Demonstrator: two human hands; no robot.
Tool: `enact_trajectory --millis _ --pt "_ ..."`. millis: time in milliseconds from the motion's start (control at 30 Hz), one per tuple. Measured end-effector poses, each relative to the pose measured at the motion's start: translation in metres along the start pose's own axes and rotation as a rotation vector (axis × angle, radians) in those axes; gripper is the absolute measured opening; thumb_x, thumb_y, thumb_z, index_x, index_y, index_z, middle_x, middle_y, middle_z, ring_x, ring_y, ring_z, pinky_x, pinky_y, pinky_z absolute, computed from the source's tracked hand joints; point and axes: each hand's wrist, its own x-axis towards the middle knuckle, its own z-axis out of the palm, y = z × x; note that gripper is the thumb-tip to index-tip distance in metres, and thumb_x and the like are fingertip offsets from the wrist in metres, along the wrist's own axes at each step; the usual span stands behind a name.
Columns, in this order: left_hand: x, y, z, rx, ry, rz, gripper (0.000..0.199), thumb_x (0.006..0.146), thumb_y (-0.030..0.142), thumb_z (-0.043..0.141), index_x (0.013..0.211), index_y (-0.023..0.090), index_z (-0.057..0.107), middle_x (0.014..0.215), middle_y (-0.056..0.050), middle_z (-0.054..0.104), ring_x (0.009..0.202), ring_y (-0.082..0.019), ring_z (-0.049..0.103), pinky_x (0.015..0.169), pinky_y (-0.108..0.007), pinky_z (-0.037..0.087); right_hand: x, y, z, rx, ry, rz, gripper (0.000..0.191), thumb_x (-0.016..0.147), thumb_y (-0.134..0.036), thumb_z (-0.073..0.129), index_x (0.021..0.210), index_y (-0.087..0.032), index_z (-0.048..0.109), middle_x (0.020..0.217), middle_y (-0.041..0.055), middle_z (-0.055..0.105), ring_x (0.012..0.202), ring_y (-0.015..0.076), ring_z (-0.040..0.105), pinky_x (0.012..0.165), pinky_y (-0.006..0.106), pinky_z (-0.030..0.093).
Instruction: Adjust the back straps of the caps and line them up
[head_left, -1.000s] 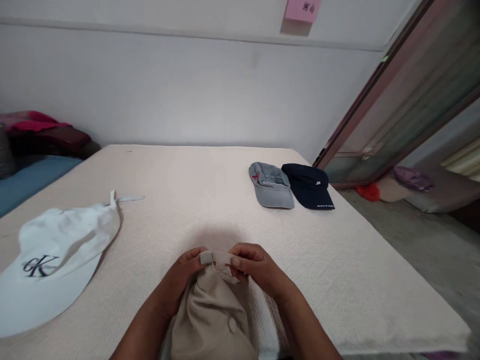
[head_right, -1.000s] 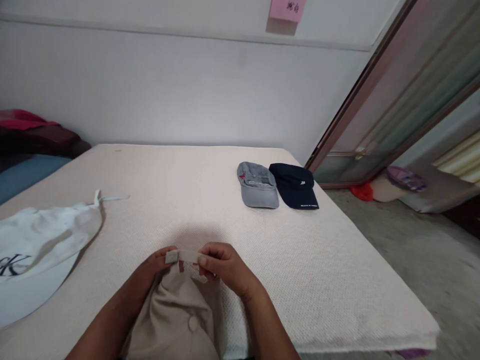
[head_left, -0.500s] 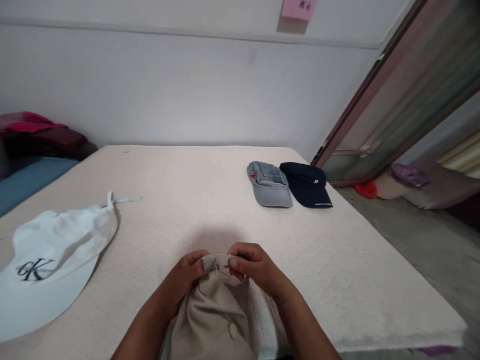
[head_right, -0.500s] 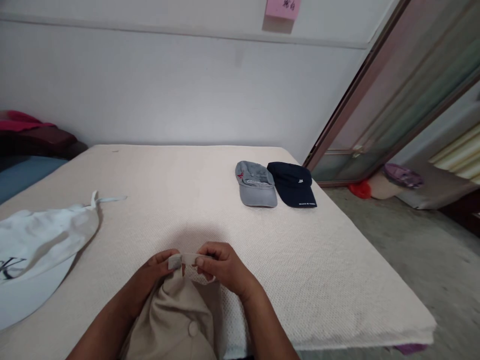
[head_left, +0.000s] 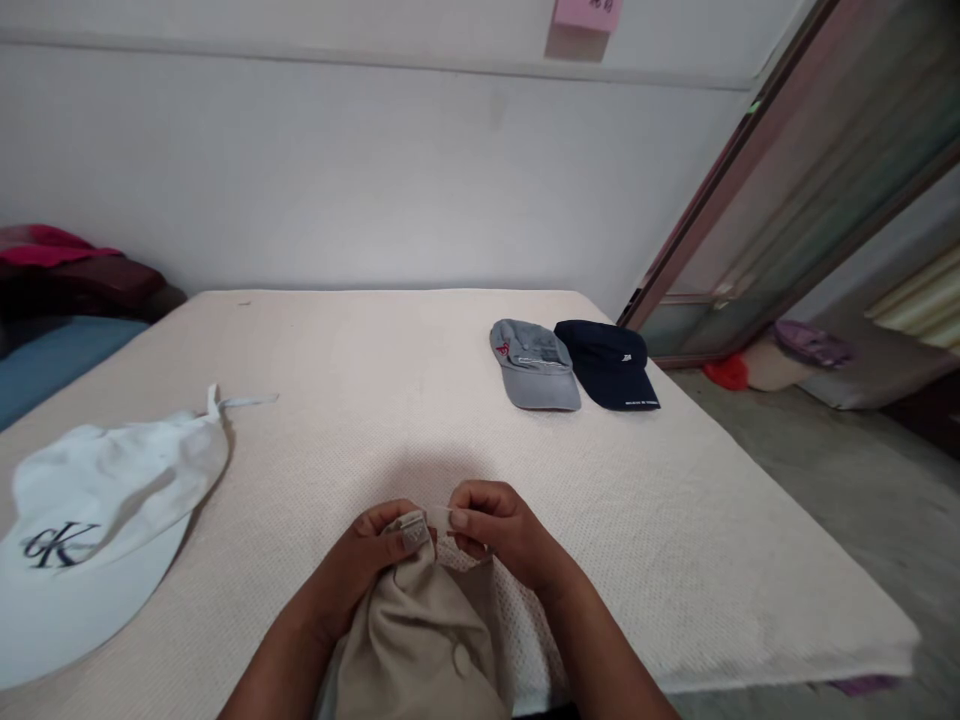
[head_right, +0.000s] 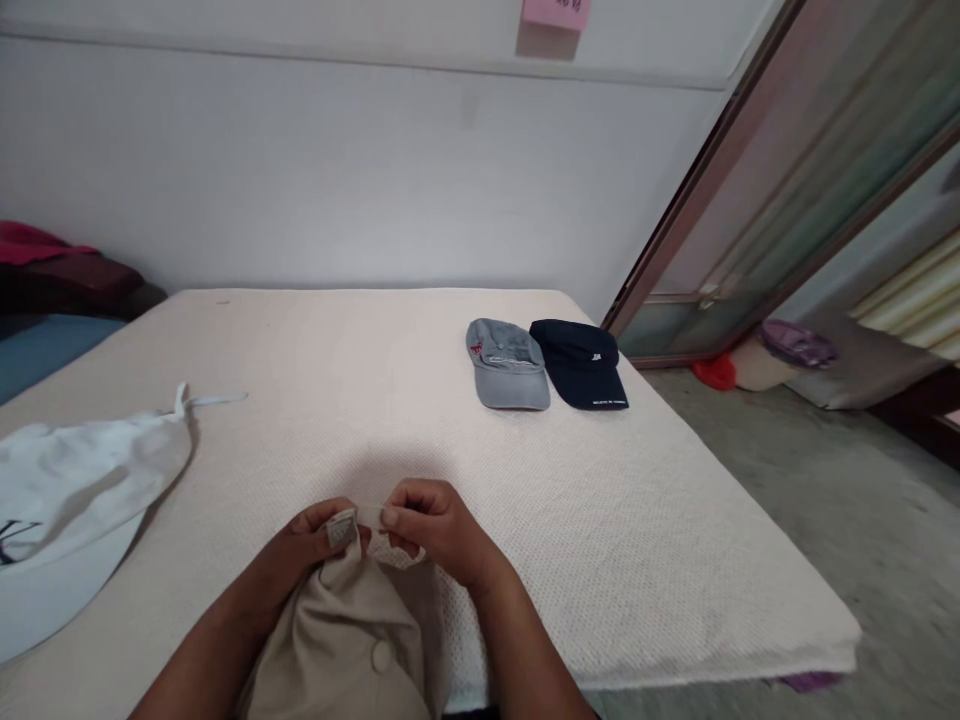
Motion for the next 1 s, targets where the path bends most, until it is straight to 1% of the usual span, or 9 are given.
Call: enact_trajectory --millis 200,367,500,633,867,1000 --pt "0.0029 -0.0009 -0.0023 0.03 0.044 0.001 0.015 0.066 0.022 0.077 0.073 0.013 0.068 0.063 -0.002 0.067 0.055 -0.01 0.057 0.055 -0.018 0.043 -0.0003 0.0005 -0.0008 -0.05 -0.005 0.014 0.021 0.079 -0.031 0.063 0.069 -0.013 0.058 0.054 -0.0034 0.048 0.046 0.0059 0.038 0.045 0.02 0.026" --pt "0.0016 0.0002 0.0007 0.036 0.053 -0.005 0.016 0.066 0.023 0.077 0.073 0.014 0.066 0.064 -0.002 0.066 0.056 -0.01 0.056 0.056 -0.019 0.042 -0.0011 -0.0025 0.0004 -0.081 -0.026 0.019 0.024 0.078 -0.033 0.064 0.066 -0.014 0.057 0.052 -0.0042 0.047 0.047 0.0058 0.037 0.045 0.02 0.026" --pt "0.001 0.0009 0.0027 0.055 0.045 -0.006 0.015 0.067 0.024 0.076 0.071 0.013 0.065 0.06 -0.001 0.064 0.053 -0.009 0.054 0.053 -0.018 0.04 -0.0008 -0.0028 0.0012 -0.112 0.006 0.024 0.028 0.079 -0.039 0.063 0.066 -0.014 0.056 0.054 -0.0033 0.048 0.047 0.0062 0.037 0.044 0.02 0.025" --pt "0.0018 0.0003 0.0017 0.076 0.066 0.0 0.014 0.069 0.022 0.074 0.073 0.013 0.065 0.063 -0.002 0.065 0.054 -0.009 0.054 0.054 -0.018 0.04 0.0001 -0.0017 0.0026 -0.083 0.027 0.034 0.029 0.078 -0.039 0.063 0.066 -0.014 0.055 0.053 -0.0041 0.046 0.045 0.0055 0.035 0.043 0.02 0.024" --pt "0.0 -0.0005 0.0015 0.078 0.023 -0.006 0.013 0.073 0.023 0.07 0.07 0.013 0.063 0.06 -0.001 0.062 0.053 -0.009 0.052 0.052 -0.019 0.039 -0.0001 -0.0031 0.0026 -0.101 -0.007 0.064 0.026 0.077 -0.035 0.064 0.065 -0.014 0.056 0.052 -0.0038 0.048 0.046 0.0059 0.038 0.044 0.02 0.025" --pt "0.0004 -0.0007 0.0008 0.075 0.021 -0.019 0.013 0.069 0.02 0.074 0.071 0.013 0.064 0.063 -0.001 0.063 0.054 -0.009 0.053 0.054 -0.019 0.04 -0.0001 -0.0021 0.0018 -0.074 -0.002 0.052 0.028 0.079 -0.038 0.063 0.067 -0.014 0.055 0.05 -0.0055 0.044 0.045 0.0053 0.034 0.043 0.02 0.024"
